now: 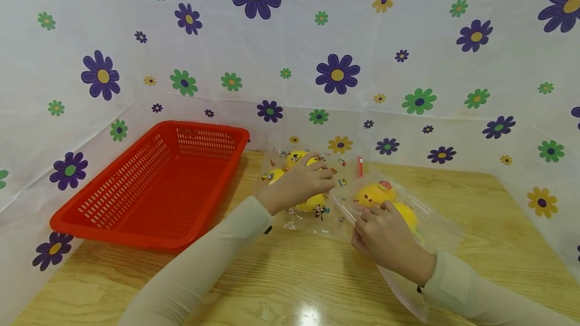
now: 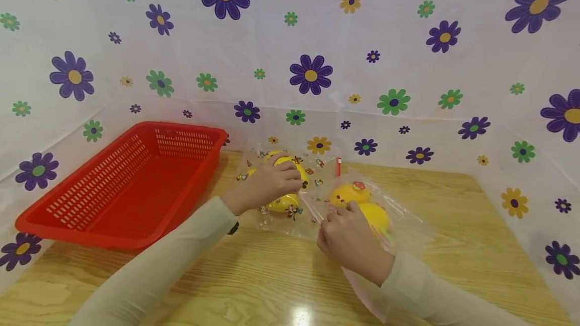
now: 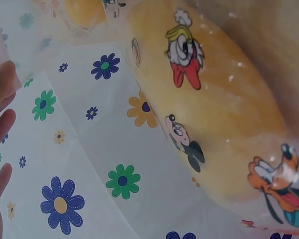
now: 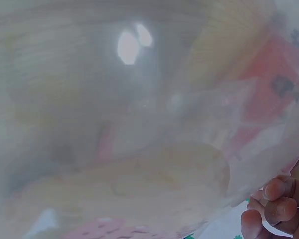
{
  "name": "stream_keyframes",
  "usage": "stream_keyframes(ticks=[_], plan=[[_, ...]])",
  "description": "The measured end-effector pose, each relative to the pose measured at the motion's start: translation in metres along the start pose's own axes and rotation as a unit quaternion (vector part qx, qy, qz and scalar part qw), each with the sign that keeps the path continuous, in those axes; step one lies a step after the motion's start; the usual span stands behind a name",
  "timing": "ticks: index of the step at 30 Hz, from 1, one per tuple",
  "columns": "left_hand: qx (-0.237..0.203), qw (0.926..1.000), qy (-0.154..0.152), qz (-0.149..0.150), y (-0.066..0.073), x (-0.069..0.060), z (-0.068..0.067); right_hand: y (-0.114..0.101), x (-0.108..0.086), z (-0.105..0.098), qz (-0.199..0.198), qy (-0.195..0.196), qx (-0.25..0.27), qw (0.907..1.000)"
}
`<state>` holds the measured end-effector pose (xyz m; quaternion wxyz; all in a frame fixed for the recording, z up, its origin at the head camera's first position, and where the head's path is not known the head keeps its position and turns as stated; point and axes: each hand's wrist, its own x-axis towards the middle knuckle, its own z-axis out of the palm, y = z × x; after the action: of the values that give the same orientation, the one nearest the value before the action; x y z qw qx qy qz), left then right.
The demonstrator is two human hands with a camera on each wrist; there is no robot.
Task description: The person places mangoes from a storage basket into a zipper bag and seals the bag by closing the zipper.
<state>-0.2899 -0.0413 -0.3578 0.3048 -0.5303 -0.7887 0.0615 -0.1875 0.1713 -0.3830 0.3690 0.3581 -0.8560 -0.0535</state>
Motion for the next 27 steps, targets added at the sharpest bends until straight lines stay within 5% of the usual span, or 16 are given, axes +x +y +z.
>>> stream_keyframes(ticks=[27], plan=[[0.041,0.9981,-0.038,-0.027,-0.025,0.011,0.014,-0.004,-0.002,-0.007,0.015,-0.018,0.001,0.9997]])
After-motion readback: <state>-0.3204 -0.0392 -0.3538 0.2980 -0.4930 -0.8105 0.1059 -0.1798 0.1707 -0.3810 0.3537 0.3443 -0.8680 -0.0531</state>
